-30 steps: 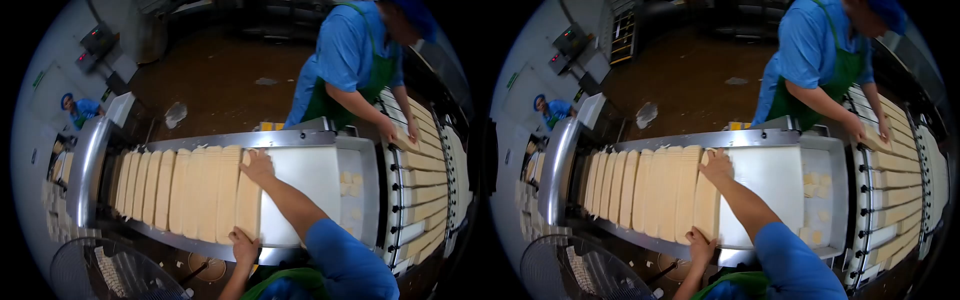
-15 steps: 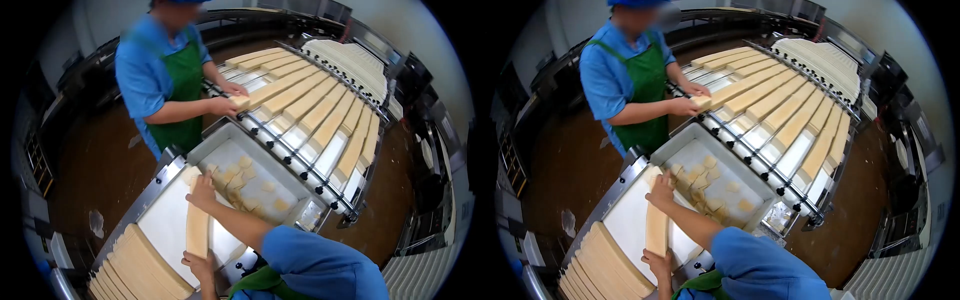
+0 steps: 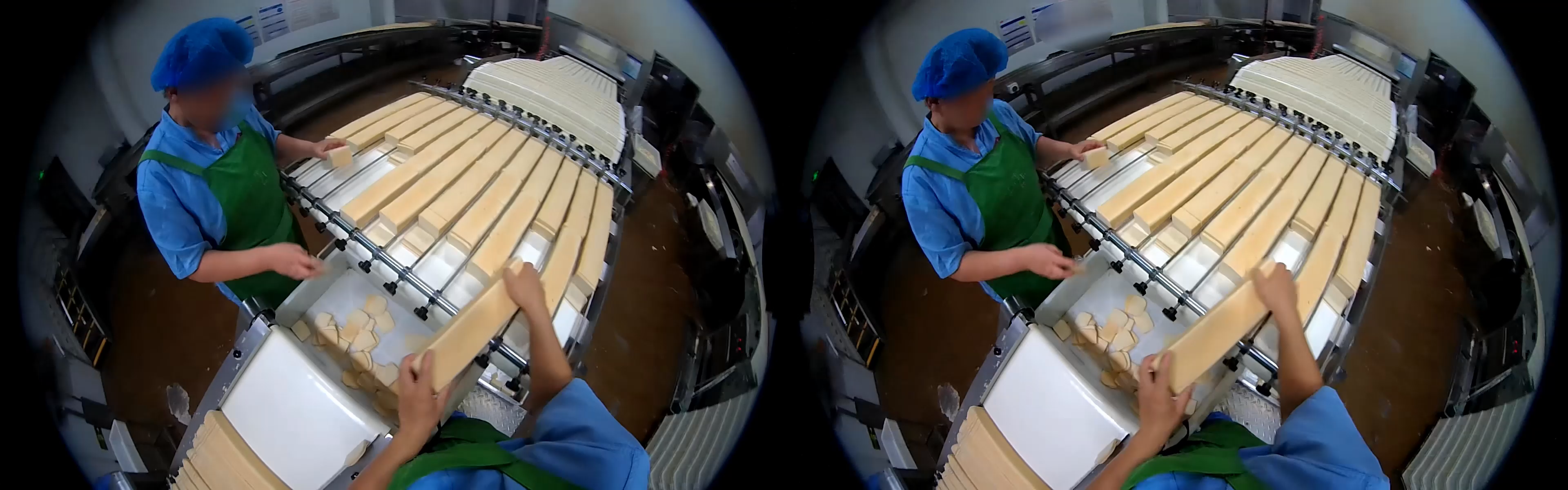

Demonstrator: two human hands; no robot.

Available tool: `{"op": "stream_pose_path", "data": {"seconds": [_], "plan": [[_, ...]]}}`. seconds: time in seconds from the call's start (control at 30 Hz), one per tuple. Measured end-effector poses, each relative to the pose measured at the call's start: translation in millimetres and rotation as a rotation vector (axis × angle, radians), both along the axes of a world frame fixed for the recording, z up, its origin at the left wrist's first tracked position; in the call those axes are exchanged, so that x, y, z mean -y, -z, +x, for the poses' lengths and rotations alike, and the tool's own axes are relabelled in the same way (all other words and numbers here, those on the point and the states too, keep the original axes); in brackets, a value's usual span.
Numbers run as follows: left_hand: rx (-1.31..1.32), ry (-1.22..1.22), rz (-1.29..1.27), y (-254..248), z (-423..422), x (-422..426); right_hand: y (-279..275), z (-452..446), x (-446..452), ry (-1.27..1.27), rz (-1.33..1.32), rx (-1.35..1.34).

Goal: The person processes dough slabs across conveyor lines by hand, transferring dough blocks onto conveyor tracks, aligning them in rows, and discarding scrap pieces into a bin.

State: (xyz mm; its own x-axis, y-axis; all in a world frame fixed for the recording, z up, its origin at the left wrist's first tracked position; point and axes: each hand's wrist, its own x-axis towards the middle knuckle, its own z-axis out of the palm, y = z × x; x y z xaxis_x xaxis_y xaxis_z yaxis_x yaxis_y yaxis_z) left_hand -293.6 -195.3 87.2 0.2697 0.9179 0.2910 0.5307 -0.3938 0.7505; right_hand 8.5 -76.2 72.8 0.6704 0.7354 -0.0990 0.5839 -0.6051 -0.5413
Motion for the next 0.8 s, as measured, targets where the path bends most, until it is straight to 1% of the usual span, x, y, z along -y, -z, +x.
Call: {"op": "stream_pose_path", "data": {"seconds": [0.03,0.07,0.1,0.13,0.2,0.23,0.27,0.3,0.33,0.37,0.4,0.43,0.47,0.5,0.53,0.57,0.6,0.67,0.7,0.77,0.8], "plan": [[-0.012,-0.021,0.002,-0.9,13.0,-5.4,-10.0,10.3,-2.5,-0.015,-0.205,0.139],[-0.011,0.04,-0.054,0.7,24.6,-10.5,-1.2,31.1,-6.0,-0.106,-0.288,0.244],[-0.009,0.095,-0.109,4.3,37.3,-15.5,2.0,45.4,-9.9,-0.141,-0.289,0.28],[-0.019,0.056,-0.105,11.1,50.5,-20.7,5.7,58.5,-16.8,-0.184,-0.283,0.317],[-0.047,0.17,-0.143,37.4,74.4,-31.8,37.1,88.2,-39.1,-0.127,-0.282,0.511],[0.039,0.253,-0.181,62.1,91.6,-40.4,60.0,111.5,-55.0,-0.141,-0.332,0.547],[0.023,0.259,-0.166,55.3,103.4,-45.2,59.4,117.6,-63.1,-0.126,-0.364,0.469],[0.099,0.3,-0.055,84.6,121.7,-55.2,105.2,142.0,-68.8,-0.09,-0.134,0.625],[0.066,0.279,-0.153,85.9,137.6,-62.7,100.4,129.6,-69.7,-0.008,-0.165,0.741],[0.186,0.325,-0.234,103.0,154.1,-71.6,114.2,144.8,-78.2,-0.106,-0.286,0.813],[0.306,0.366,-0.315,120.9,170.6,-80.7,55.3,100.9,-70.3,-0.044,-0.28,0.62],[0.136,0.299,-0.197,137.9,190.1,-90.8,46.2,100.6,-77.2,-0.083,-0.383,0.56],[0.278,0.36,-0.551,107.2,178.0,-88.0,53.6,100.8,-74.2,-0.11,-0.413,0.537],[0.165,0.252,-0.327,109.7,184.4,-86.1,59.4,102.0,-77.6,-0.123,-0.442,0.521],[0.163,0.248,-0.489,66.8,174.3,-83.6,61.6,100.3,-76.9,-0.155,-0.432,0.517],[0.171,0.251,-0.649,24.2,158.9,-78.2,60.8,97.3,-73.6,-0.123,-0.428,0.537],[0.172,0.234,-0.644,27.7,153.9,-75.7,59.9,96.3,-71.5,-0.081,-0.425,0.553],[0.063,0.121,-0.412,46.2,139.9,-66.2,59.3,96.8,-72.7,-0.098,-0.436,0.551],[0.063,0.107,-0.413,46.3,128.0,-58.1,59.8,96.6,-71.4,-0.096,-0.457,0.547],[0.11,-0.002,-0.321,36.9,89.5,-44.3,52.0,79.3,-63.2,-0.09,-0.45,0.578],[0.109,-0.006,-0.308,37.5,75.6,-37.3,49.3,66.1,-54.9,-0.15,-0.355,0.603]]}}
